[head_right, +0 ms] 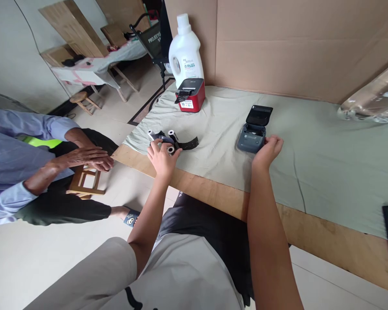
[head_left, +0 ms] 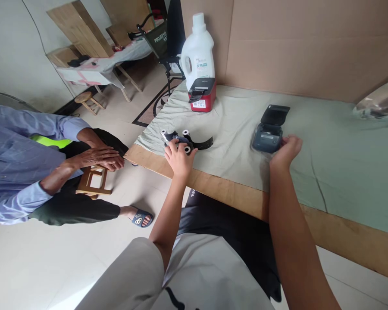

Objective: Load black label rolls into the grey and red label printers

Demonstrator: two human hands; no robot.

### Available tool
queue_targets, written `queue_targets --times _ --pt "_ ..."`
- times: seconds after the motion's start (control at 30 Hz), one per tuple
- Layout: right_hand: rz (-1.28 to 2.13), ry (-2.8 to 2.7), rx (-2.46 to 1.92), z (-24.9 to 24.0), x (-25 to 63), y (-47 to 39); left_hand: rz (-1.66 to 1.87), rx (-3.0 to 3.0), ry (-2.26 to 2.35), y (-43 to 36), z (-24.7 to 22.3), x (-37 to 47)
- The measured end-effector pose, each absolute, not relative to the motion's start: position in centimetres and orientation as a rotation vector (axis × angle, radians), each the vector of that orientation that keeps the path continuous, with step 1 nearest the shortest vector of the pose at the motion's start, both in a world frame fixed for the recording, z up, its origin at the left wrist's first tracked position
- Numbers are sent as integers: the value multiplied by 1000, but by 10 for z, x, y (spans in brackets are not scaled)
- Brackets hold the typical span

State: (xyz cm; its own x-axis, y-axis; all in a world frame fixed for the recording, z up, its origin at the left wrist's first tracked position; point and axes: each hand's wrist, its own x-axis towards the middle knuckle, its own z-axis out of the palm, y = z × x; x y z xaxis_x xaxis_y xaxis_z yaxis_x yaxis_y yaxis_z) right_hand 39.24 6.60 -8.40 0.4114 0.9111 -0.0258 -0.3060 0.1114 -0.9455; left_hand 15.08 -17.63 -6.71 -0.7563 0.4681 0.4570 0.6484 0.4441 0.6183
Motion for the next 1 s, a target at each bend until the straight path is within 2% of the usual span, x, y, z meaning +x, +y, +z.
queue_targets --times 0.13,0.23,0.4,0.5,0.57,0.9,1.0 --pt "1024 -684 -1105 -87 393 68 -1255 -1043 -2380 -176 -44 129" --pt "1010 -692 -1100 -91 394 69 -1154 -1261 -2416 -160 -22 86" --pt "1002 -728 -1112 -101 395 75 -648 -1822 -2587 -110 4 22" --pt "1011 -722 -1100 -106 396 78 -198 -1993 -2651 -88 11 17" --pt "1017 -713 -1093 -106 396 78 -61 -2032 -2678 -80 12 23" --pt "1074 -691 -1110 -96 395 73 -212 -2016 -2719 -72 18 38" --pt "1018 -732 -1107 -91 394 67 -591 -2048 -2527 -74 21 50"
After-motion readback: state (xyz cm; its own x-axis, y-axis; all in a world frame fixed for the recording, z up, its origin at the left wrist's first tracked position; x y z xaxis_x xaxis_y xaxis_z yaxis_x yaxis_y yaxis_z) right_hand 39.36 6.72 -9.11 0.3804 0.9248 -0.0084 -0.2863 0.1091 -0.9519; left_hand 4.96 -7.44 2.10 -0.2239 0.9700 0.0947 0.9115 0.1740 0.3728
